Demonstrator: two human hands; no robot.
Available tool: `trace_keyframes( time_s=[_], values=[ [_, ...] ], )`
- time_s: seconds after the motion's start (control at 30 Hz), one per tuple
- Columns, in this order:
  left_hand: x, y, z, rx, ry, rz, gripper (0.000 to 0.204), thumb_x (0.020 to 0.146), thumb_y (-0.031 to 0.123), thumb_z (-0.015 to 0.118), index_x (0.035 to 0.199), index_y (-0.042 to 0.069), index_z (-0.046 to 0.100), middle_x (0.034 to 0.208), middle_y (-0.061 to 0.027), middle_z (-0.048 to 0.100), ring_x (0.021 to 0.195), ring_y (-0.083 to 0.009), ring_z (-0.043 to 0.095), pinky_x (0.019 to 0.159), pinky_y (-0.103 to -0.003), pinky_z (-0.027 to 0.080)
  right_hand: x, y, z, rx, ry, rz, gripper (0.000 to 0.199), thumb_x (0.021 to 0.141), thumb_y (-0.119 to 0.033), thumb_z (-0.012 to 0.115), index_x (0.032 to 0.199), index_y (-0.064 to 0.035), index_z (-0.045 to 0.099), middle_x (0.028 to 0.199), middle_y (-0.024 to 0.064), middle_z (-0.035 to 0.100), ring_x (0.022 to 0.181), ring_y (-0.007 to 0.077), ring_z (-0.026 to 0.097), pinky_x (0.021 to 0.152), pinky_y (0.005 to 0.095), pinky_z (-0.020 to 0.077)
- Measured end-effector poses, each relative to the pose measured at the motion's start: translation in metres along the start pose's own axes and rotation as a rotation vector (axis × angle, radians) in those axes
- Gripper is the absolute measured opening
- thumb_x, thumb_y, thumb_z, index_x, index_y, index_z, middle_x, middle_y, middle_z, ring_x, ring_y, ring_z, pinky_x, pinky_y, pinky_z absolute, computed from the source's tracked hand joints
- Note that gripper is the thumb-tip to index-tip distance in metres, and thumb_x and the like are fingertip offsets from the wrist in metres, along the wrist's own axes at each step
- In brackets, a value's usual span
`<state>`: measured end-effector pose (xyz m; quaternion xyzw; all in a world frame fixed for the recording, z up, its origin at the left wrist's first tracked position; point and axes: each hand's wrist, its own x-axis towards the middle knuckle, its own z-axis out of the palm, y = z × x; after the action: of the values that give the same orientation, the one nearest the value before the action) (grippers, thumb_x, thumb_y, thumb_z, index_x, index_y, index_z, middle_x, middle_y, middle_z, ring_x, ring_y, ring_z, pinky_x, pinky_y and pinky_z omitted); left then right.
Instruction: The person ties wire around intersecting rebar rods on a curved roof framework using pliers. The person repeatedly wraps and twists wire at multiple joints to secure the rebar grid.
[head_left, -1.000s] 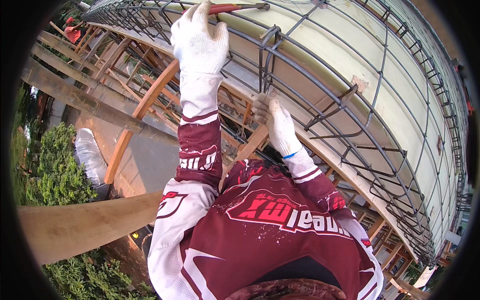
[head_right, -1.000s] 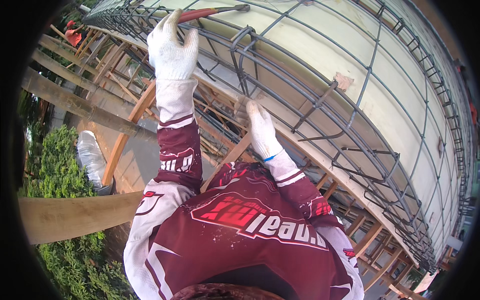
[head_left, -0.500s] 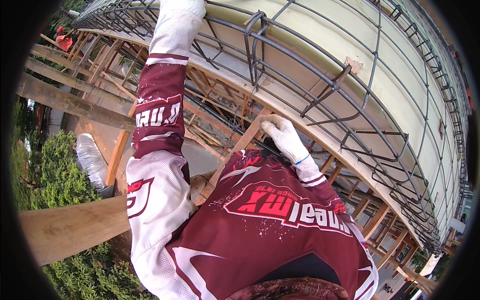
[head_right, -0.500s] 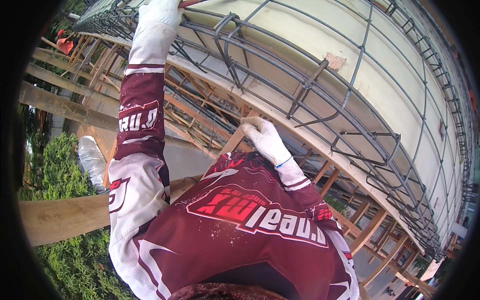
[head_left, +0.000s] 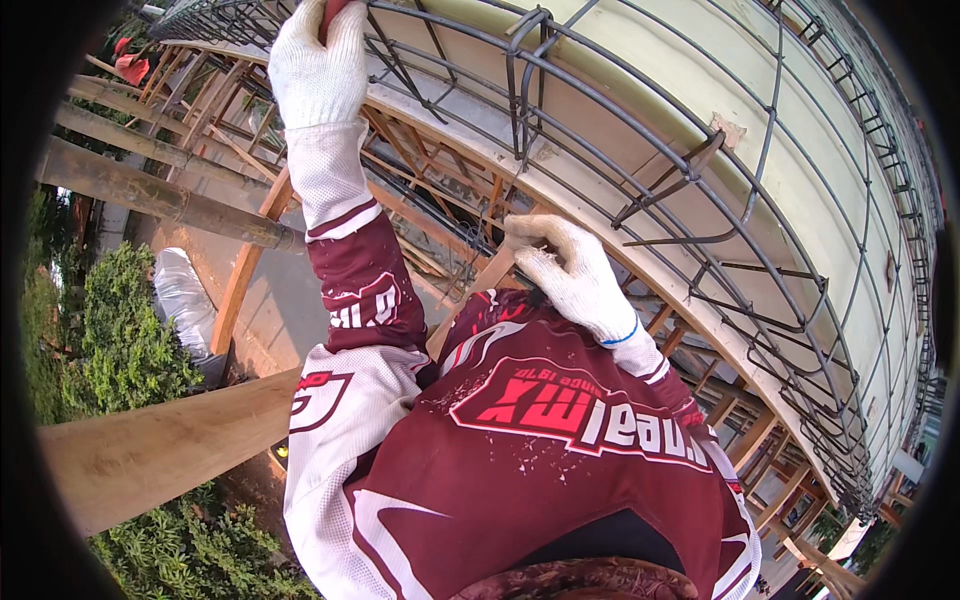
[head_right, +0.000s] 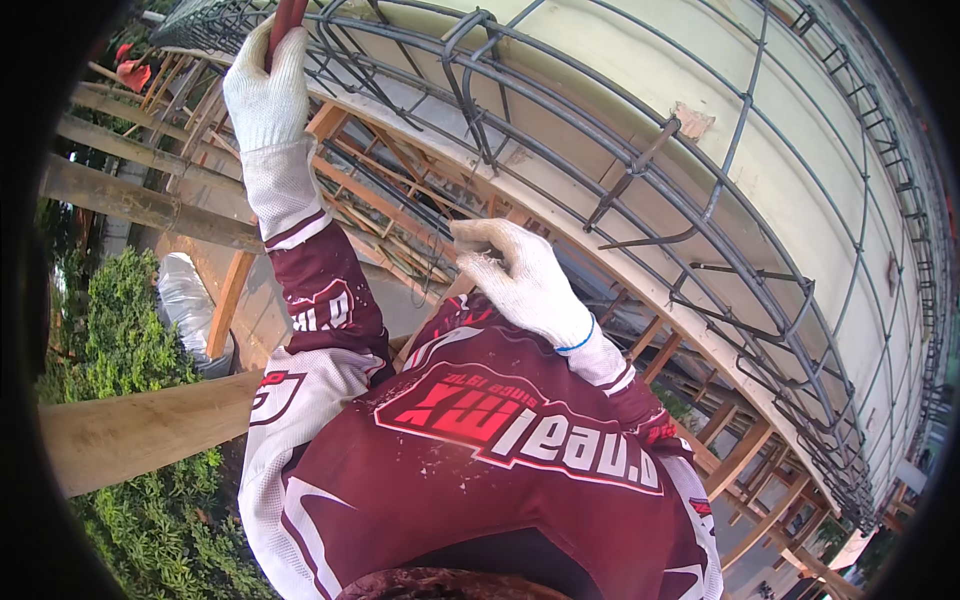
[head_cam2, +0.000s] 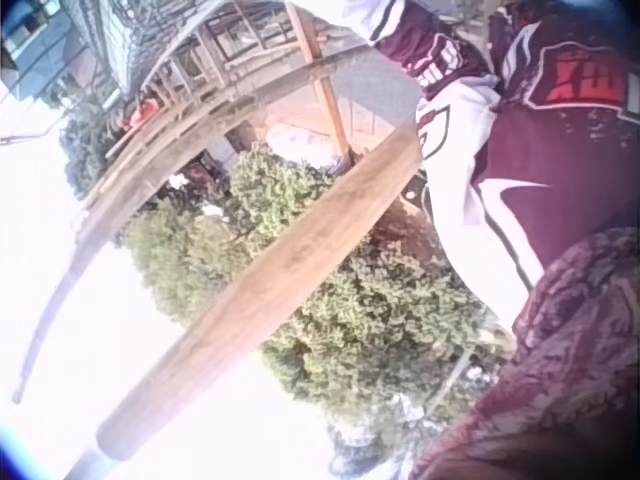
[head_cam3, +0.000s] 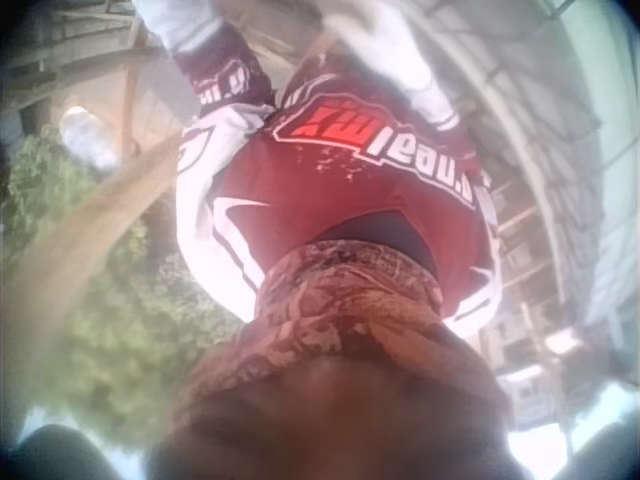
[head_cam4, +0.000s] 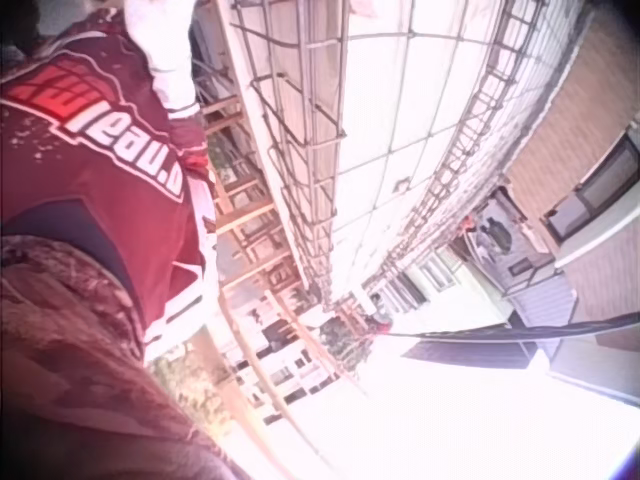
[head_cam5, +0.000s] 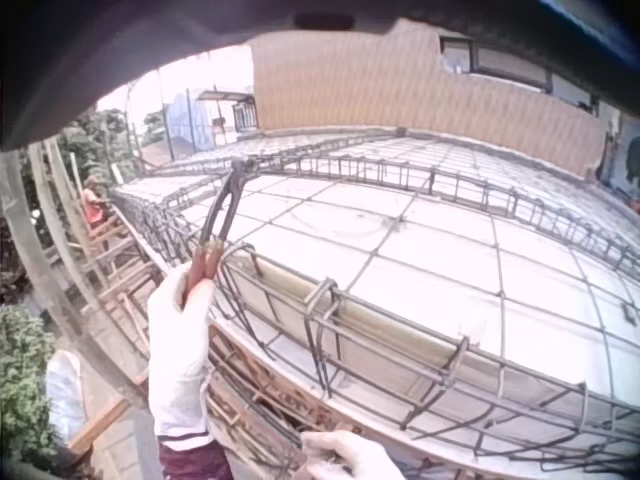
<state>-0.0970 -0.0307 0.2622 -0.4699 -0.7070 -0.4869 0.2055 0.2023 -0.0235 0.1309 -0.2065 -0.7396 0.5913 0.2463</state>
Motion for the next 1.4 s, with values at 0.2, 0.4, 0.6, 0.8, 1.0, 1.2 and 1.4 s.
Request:
trace_keyframes(
  time_s=[0.2,0.4,0.6,0.8,1.0,1.2,1.4],
  values=[
    [-0.119,0.041,-0.019,-0.898,-0.406,-0.698,0.034,0.102,0.013,0.058,0.131,-0.005,0.061,0.107,-0.0127,0.072,0.095,-0.0169,0.068,0.085,-0.031,0.054,0.028,-0.032,0.007,0.091,0.082,-0.046,0.065,0.093,-0.009,0.066,0.152,0.0031,0.042,0.132,0.0153,0.064,0.117,0.0213,0.063,0.102,0.0362,0.0502],
    [-0.174,0.065,-0.026,-0.916,-0.791,-0.704,0.033,0.100,0.009,0.059,0.131,-0.003,0.061,0.109,-0.0100,0.070,0.101,-0.0173,0.069,0.086,-0.032,0.055,0.032,-0.032,0.016,0.390,-0.052,0.200,0.054,0.097,-0.017,0.068,0.146,0.0007,0.052,0.120,0.0120,0.069,0.106,0.0165,0.064,0.092,0.0320,0.0519],
    [-0.182,0.048,-0.021,-0.450,-0.653,-0.303,0.029,0.091,0.023,0.073,0.110,0.002,0.074,0.104,-0.0146,0.071,0.096,-0.0245,0.071,0.081,-0.037,0.055,0.020,-0.029,0.011,0.095,0.183,0.239,0.033,0.106,-0.020,0.055,0.125,0.0039,0.068,0.097,0.0070,0.072,0.078,0.0096,0.063,0.070,0.0259,0.0508],
    [-0.173,0.028,-0.003,-0.551,-0.403,-0.602,0.026,0.098,0.014,0.069,0.116,-0.004,0.071,0.107,-0.0115,0.074,0.097,-0.0147,0.070,0.086,-0.031,0.055,0.010,-0.027,-0.008,0.079,-0.020,0.519,0.037,0.106,-0.028,0.058,0.126,0.0022,0.066,0.092,0.0068,0.072,0.070,0.0086,0.065,0.057,0.0207,0.0513],
    [-0.169,0.013,0.035,-0.632,-0.322,-0.588,0.030,0.099,0.020,0.066,0.120,-0.001,0.071,0.107,-0.0125,0.075,0.098,-0.0159,0.069,0.089,-0.031,0.054,0.006,-0.018,-0.006,0.444,-0.046,0.589,0.046,0.099,-0.017,0.059,0.139,0.0048,0.053,0.090,0.0118,0.073,0.070,0.0158,0.072,0.052,0.0225,0.0536],
    [-0.158,0.016,0.053,-0.672,-0.467,-0.567,0.030,0.104,0.017,0.062,0.123,-0.004,0.069,0.112,-0.0096,0.074,0.102,-0.0133,0.066,0.094,-0.029,0.051,-0.006,-0.011,-0.025,0.569,-0.192,0.543,0.060,0.087,-0.008,0.063,0.144,0.0066,0.048,0.105,0.0155,0.071,0.087,0.0226,0.075,0.069,0.0284,0.0602],
    [-0.165,0.013,0.061,-0.694,-0.538,-0.576,0.032,0.106,0.020,0.059,0.124,-0.005,0.068,0.113,-0.0107,0.074,0.103,-0.0138,0.065,0.095,-0.030,0.050,-0.011,0.003,-0.027,0.478,-0.218,0.592,0.076,0.083,-0.007,0.060,0.153,0.0082,0.036,0.121,0.0215,0.069,0.098,0.0311,0.076,0.085,0.0336,0.0619]
  ],
)
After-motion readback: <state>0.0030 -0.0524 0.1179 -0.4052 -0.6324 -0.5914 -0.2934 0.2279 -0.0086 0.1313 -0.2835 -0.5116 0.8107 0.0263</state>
